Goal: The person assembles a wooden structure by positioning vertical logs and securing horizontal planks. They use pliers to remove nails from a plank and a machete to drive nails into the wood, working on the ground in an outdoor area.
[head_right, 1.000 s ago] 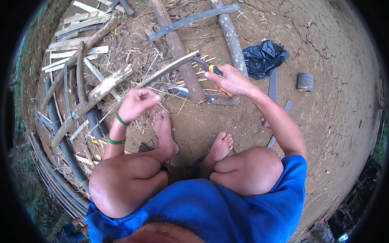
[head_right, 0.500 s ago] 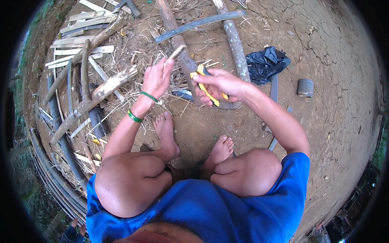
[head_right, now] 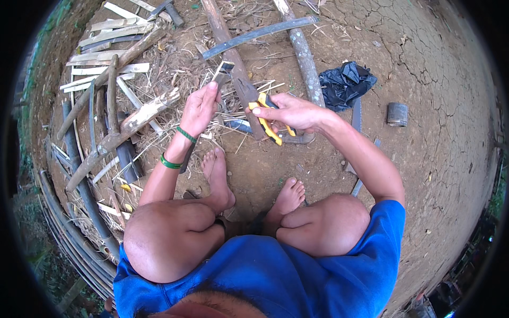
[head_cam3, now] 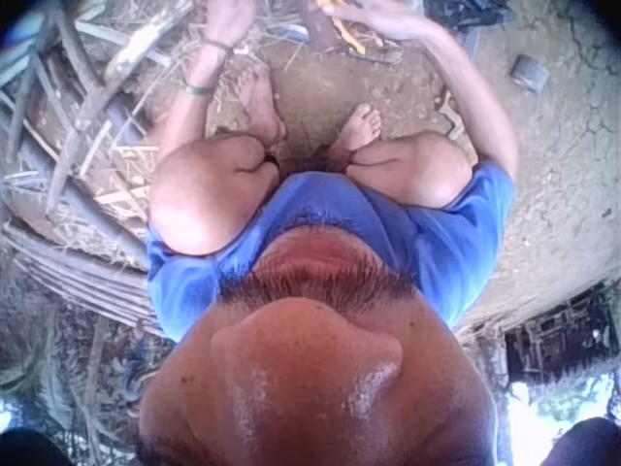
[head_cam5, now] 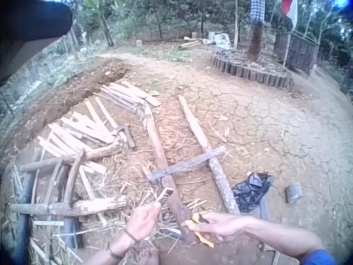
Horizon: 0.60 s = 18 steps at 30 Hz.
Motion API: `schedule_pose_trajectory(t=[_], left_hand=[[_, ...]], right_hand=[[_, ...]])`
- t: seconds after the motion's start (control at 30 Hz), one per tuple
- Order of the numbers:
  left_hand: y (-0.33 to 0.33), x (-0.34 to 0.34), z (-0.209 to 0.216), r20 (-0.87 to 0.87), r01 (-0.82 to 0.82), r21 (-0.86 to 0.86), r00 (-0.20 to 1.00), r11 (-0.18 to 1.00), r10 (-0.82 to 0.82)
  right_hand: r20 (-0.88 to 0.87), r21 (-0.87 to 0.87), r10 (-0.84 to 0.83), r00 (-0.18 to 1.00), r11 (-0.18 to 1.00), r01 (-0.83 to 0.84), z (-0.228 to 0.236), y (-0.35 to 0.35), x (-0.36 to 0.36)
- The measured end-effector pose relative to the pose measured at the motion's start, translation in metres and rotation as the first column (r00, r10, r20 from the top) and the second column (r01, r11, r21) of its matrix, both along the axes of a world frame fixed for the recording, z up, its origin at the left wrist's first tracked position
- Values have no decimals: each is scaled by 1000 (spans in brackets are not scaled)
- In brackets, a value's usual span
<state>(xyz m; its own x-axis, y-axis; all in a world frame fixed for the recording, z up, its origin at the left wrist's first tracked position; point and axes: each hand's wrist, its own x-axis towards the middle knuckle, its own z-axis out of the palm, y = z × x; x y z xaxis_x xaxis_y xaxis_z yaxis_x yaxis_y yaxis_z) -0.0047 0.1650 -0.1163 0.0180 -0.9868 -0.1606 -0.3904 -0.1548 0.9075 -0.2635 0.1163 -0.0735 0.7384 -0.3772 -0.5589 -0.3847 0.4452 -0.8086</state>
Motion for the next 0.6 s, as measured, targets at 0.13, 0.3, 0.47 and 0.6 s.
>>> schedule_pose_trajectory(t=[0.13, 0.3, 0.47, 0.6], left_hand=[[2, -2, 5, 13, 11, -5, 1000, 1000, -11], [4, -7, 18, 99, 82, -42, 992, 996, -78], [5, -5, 17, 125, 88, -47, 989, 995, -81], [4, -5, 16, 173, 85, -20, 982, 996, -80]], right_hand=[[59, 184, -58, 997, 982, 47, 0, 0, -5], [42, 225, -3, 999, 974, -7, 10, -6, 0], [68, 202, -14, 998, 979, 0, 13, -6, 4], [81, 130, 16, 997, 991, -26, 12, -8, 6]])
